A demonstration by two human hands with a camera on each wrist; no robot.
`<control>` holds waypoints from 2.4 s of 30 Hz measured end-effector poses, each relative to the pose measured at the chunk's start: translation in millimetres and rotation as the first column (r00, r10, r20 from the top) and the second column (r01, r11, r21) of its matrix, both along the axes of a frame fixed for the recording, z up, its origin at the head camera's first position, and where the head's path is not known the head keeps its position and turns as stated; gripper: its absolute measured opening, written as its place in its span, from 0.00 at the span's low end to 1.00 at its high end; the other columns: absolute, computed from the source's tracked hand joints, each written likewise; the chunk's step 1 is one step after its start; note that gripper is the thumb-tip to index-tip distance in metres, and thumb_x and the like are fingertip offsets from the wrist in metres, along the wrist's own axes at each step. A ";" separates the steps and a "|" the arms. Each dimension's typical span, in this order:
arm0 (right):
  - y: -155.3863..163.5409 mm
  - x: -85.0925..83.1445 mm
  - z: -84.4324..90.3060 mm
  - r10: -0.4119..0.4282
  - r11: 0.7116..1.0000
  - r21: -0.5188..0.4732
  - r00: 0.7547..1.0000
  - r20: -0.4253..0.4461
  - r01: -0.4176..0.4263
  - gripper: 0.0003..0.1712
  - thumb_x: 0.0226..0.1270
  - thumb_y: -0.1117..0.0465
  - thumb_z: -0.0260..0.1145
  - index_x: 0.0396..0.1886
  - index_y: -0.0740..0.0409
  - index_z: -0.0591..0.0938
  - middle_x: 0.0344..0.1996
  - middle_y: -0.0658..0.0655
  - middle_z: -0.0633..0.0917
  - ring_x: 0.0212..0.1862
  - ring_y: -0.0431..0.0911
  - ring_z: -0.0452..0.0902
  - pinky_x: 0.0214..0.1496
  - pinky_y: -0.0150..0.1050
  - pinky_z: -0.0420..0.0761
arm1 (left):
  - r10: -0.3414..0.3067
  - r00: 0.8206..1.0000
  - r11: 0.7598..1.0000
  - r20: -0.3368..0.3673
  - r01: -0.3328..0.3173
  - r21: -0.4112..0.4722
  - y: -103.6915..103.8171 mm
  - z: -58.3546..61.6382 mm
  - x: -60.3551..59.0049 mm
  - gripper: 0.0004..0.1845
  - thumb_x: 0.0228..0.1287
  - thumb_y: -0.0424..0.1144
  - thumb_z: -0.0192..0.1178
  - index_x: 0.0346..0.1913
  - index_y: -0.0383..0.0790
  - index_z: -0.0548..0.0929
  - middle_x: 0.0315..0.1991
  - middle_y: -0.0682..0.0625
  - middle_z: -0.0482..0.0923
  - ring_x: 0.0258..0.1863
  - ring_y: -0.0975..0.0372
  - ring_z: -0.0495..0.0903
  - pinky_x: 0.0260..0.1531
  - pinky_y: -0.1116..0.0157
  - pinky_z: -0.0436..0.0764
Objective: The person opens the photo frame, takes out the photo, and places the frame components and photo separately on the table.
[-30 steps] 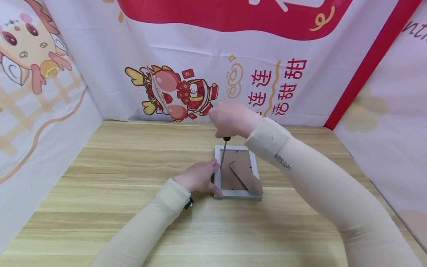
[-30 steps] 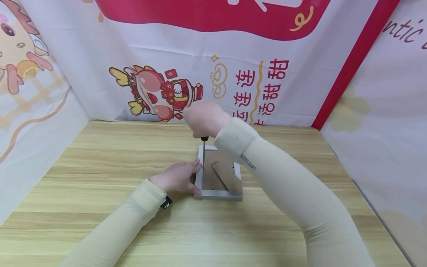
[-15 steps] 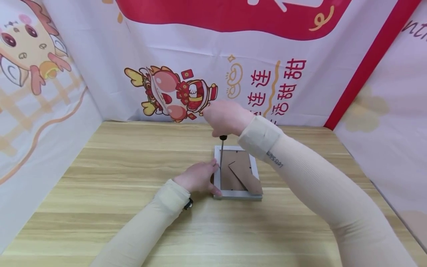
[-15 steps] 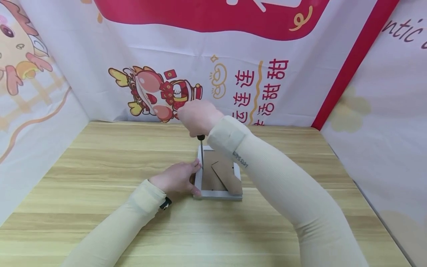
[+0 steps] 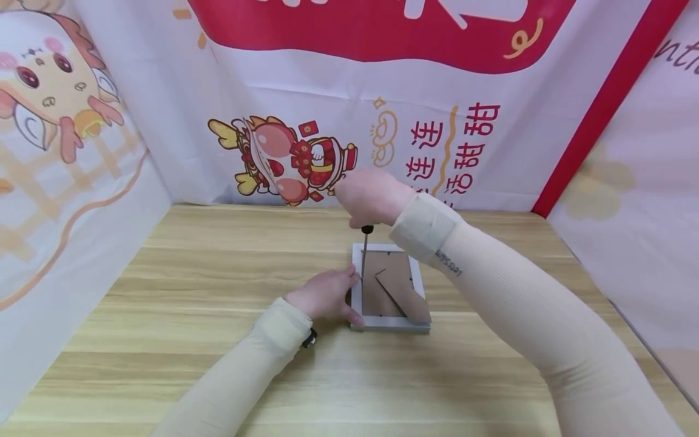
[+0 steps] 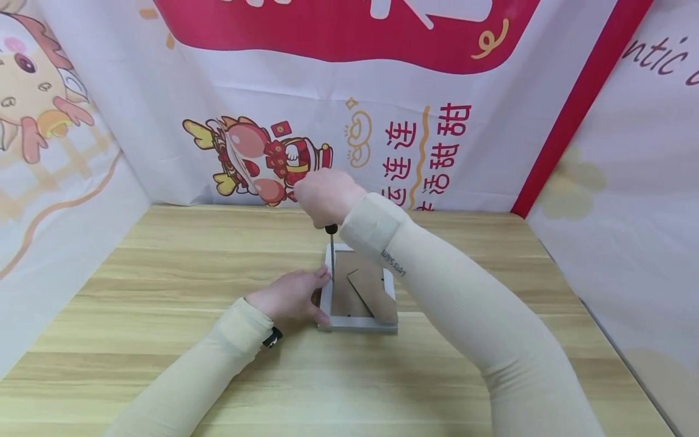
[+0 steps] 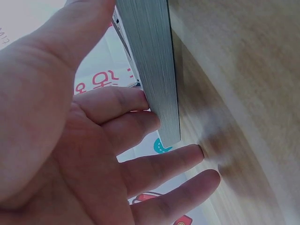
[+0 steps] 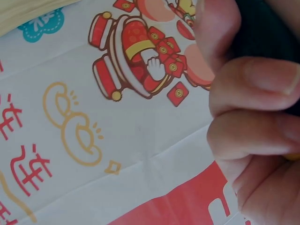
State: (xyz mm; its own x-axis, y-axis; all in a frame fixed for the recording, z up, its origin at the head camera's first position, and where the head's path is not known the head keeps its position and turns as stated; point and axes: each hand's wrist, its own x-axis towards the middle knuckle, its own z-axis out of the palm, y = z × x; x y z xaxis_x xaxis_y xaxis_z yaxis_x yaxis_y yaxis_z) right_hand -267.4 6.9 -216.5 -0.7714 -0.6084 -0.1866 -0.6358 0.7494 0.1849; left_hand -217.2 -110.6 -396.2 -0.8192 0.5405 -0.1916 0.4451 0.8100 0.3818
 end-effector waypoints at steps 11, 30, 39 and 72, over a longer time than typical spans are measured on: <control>7.5 -0.6 1.4 -0.076 0.997 0.007 0.995 0.069 0.075 0.15 0.61 0.52 0.74 0.39 0.53 0.80 0.28 0.49 0.83 0.29 0.42 0.81 0.32 0.35 0.81 | -0.007 1.000 1.000 -0.018 0.007 -0.019 0.4 -0.4 1.4 0.55 0.48 0.60 0.75 0.73 0.32 0.64 0.76 0.37 0.53 0.70 0.47 0.63 0.67 0.56 0.66; 4.0 7.7 1.6 -0.003 1.000 0.018 1.000 -0.011 0.003 0.15 0.60 0.52 0.75 0.40 0.54 0.82 0.32 0.49 0.82 0.35 0.45 0.78 0.37 0.37 0.80 | 0.013 1.000 1.000 0.004 -0.013 0.027 0.5 0.5 5.4 0.55 0.48 0.58 0.75 0.73 0.31 0.63 0.76 0.37 0.53 0.72 0.48 0.61 0.69 0.56 0.64; 13.7 6.5 -1.0 -0.063 0.998 0.015 0.996 0.062 0.062 0.14 0.61 0.50 0.74 0.38 0.53 0.82 0.28 0.50 0.83 0.26 0.42 0.80 0.31 0.34 0.81 | 0.021 1.000 1.000 0.008 -0.021 -0.002 2.6 -5.7 5.9 0.56 0.47 0.60 0.75 0.74 0.34 0.63 0.76 0.40 0.53 0.71 0.49 0.62 0.68 0.56 0.65; 178.9 1.7 -33.3 -0.079 0.900 -0.416 0.987 0.143 0.132 0.08 0.62 0.52 0.74 0.35 0.50 0.85 0.27 0.47 0.82 0.31 0.44 0.75 0.37 0.41 0.78 | 0.011 0.999 1.000 -0.041 -0.010 0.022 1.3 -2.9 10.7 0.55 0.44 0.59 0.76 0.72 0.32 0.66 0.75 0.37 0.55 0.71 0.45 0.61 0.68 0.54 0.64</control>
State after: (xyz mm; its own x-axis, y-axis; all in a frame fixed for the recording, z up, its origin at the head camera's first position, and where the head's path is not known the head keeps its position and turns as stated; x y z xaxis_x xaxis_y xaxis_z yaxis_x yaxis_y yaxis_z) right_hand -265.7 185.8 -249.9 -0.8236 -0.5666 -0.0246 -0.5459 0.8037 -0.2369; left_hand -206.5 -109.3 -399.1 -0.8317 0.5356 -0.1462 0.4523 0.8064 0.3809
